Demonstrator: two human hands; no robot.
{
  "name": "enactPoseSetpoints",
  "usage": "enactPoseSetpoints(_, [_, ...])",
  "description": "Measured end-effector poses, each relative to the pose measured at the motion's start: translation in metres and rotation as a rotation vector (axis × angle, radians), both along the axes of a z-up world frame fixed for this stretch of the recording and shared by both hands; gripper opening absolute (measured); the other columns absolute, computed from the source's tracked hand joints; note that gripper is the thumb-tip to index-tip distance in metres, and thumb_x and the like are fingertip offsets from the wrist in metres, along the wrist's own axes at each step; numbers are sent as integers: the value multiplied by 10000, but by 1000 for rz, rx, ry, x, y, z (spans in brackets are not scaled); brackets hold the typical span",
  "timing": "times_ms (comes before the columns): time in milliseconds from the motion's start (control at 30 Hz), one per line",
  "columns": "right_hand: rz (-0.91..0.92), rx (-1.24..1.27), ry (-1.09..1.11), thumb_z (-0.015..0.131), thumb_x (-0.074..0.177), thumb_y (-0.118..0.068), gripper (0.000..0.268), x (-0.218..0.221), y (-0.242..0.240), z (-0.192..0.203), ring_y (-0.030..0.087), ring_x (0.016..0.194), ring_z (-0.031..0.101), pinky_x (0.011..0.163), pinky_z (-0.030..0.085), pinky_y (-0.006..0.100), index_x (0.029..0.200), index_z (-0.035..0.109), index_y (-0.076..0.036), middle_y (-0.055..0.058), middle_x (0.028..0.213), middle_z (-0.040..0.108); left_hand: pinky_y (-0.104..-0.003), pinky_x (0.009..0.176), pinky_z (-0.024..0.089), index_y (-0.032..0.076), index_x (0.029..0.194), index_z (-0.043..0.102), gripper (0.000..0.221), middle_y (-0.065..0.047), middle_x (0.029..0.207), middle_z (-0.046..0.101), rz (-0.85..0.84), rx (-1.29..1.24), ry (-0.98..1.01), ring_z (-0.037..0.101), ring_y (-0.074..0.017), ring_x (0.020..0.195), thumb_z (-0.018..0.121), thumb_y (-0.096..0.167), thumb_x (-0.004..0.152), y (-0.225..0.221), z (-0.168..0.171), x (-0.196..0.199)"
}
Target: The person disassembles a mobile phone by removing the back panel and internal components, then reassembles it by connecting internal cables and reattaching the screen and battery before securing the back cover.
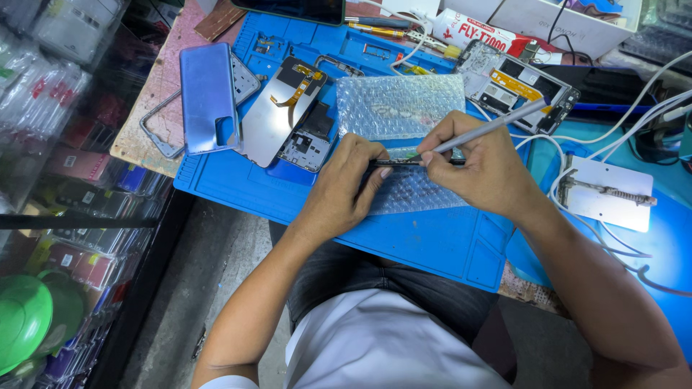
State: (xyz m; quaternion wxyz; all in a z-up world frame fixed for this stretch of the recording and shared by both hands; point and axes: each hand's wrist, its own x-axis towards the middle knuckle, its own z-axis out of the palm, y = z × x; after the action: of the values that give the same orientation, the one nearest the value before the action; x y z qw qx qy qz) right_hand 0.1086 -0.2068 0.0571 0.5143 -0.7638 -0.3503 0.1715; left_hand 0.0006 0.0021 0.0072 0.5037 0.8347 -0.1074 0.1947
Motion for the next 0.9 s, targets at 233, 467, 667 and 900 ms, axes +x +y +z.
enactPoseSetpoints(233, [-5, -30, -105, 719, 899, -20, 117, 1, 1, -1, 61, 810, 625, 693, 509, 224, 992, 650, -8, 24, 890, 671, -382, 824, 511, 21, 1172, 546, 218, -140, 1081, 573, 17, -5, -50, 620, -293, 945, 682, 101, 1022, 0, -3, 1])
enactPoseSetpoints(467, [68, -33, -289, 723, 895, -55, 98, -35, -16, 7, 125, 829, 694, 722, 553, 267, 975, 668, -40, 55, 943, 724, -396, 929, 523, 54, 1100, 554, 299, -116, 1108, 656, -42, 19, -6, 664, -302, 1059, 761, 58, 886, 7, 5, -23])
enactPoseSetpoints(667, [65, -128, -654, 700, 942, -64, 136, -48, -37, 6, 254, 912, 694, 833, 492, 405, 1078, 685, -61, 74, 1005, 727, -514, 1219, 406, 53, 1130, 605, 380, -120, 1215, 645, -114, 234, -117, 619, -323, 1229, 803, 39, 805, 13, -1, -35])
enactPoseSetpoints(900, [66, -347, -830, 685, 917, -105, 288, -44, -28, 2, 282, 1051, 659, 885, 479, 429, 1198, 707, -45, 101, 1109, 708, -495, 1219, 411, 55, 1164, 641, 383, -123, 1263, 652, -154, 340, -94, 588, -318, 1305, 801, 90, 818, 14, 7, -35])
